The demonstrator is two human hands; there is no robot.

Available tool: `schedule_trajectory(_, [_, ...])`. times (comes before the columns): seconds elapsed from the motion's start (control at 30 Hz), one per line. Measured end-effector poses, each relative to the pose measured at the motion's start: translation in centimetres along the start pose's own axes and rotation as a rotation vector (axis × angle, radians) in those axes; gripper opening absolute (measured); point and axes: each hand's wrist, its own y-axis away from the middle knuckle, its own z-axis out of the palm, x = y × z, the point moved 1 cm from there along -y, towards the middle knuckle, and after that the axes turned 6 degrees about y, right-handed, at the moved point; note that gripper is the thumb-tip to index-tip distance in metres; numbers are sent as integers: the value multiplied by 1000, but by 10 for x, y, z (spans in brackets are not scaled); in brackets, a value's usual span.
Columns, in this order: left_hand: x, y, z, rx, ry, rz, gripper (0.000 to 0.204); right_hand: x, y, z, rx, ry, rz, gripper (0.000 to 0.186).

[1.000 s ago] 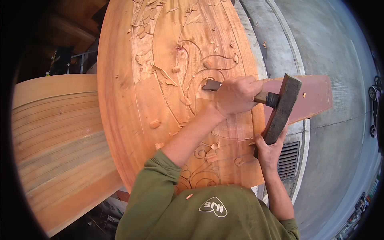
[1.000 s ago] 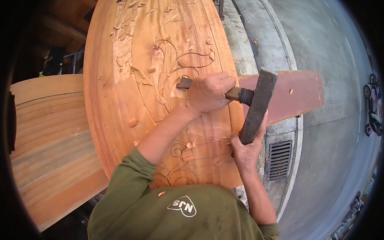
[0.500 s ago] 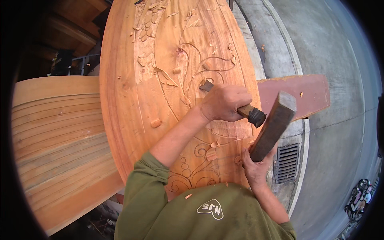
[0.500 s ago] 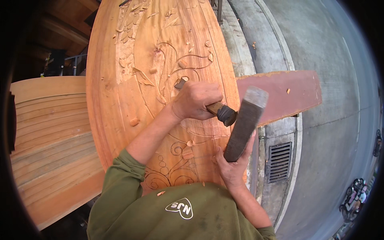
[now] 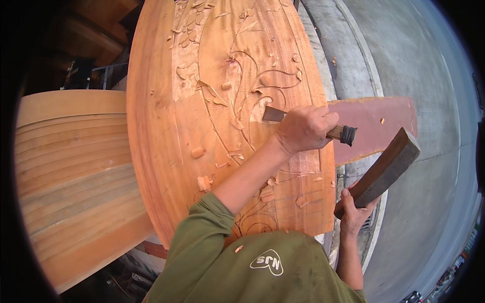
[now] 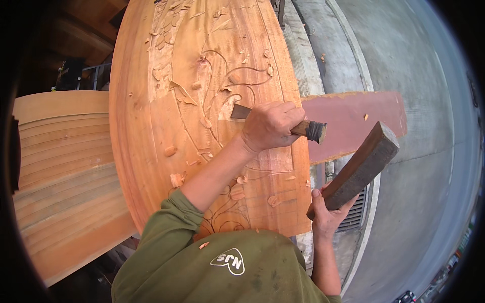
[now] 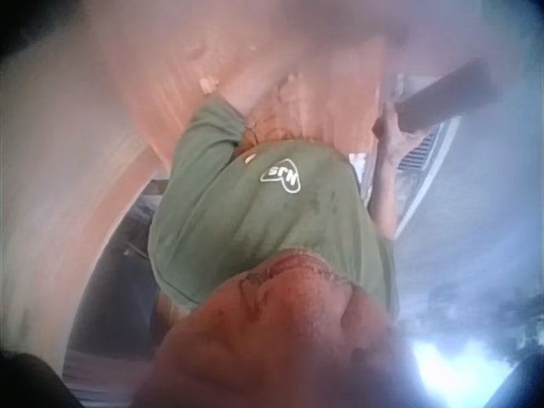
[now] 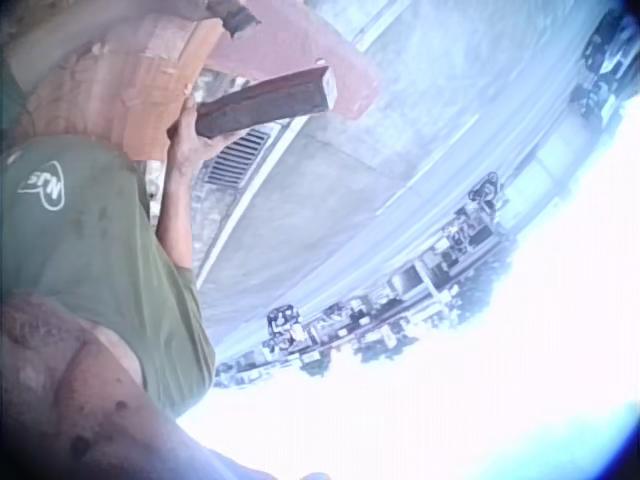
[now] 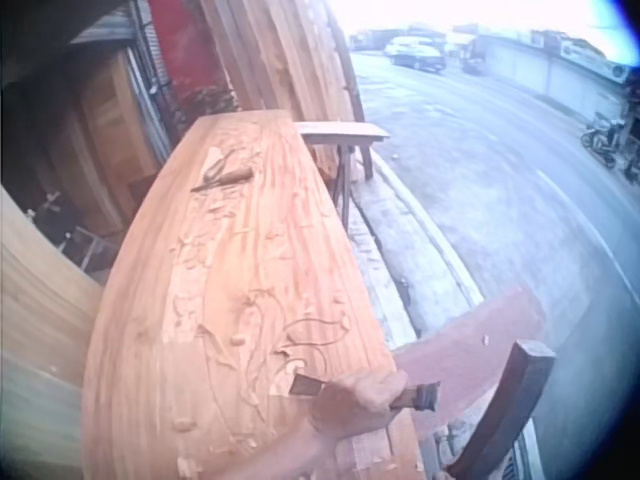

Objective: The person carves a floral pattern into a wooden panel using a chisel and a mallet. They strike the chisel with the mallet to remove wood shavings along the outlined design, then clear the shavings by hand.

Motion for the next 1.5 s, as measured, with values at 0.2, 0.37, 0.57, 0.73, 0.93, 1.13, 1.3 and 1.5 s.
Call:
schedule_trajectory(0.2, [17,-11,-21,138,1,-111,33,-21,-33,-8,26,-62,-27,73])
schedule_trajectory(0.37, [-16,-8,-80,526,525,-427,33,-23,-40,-8,-18,-43,-33,73])
schedule_trajectory(0.57, [-98,0,-125,1340,995,-756,39,-64,-60,44,-176,-83,-68,75])
schedule_trajectory(0.73, [-119,0,-116,1390,966,-758,39,-119,-96,102,-329,-55,-351,45])
schedule_trajectory(0.93, [-107,2,-114,1351,924,-627,35,-188,-143,182,-391,29,-689,53])
schedule_trajectory(1.13, [-102,5,-107,1337,917,-643,20,-265,-148,276,-663,203,-702,89])
schedule_trajectory(1.3, [-96,-6,-107,1309,973,-743,17,-257,-185,344,-1039,946,-1189,77])
schedule_trajectory(1.5, [-102,9,-111,1401,926,-749,17,-291,-167,355,-1000,806,-1296,77])
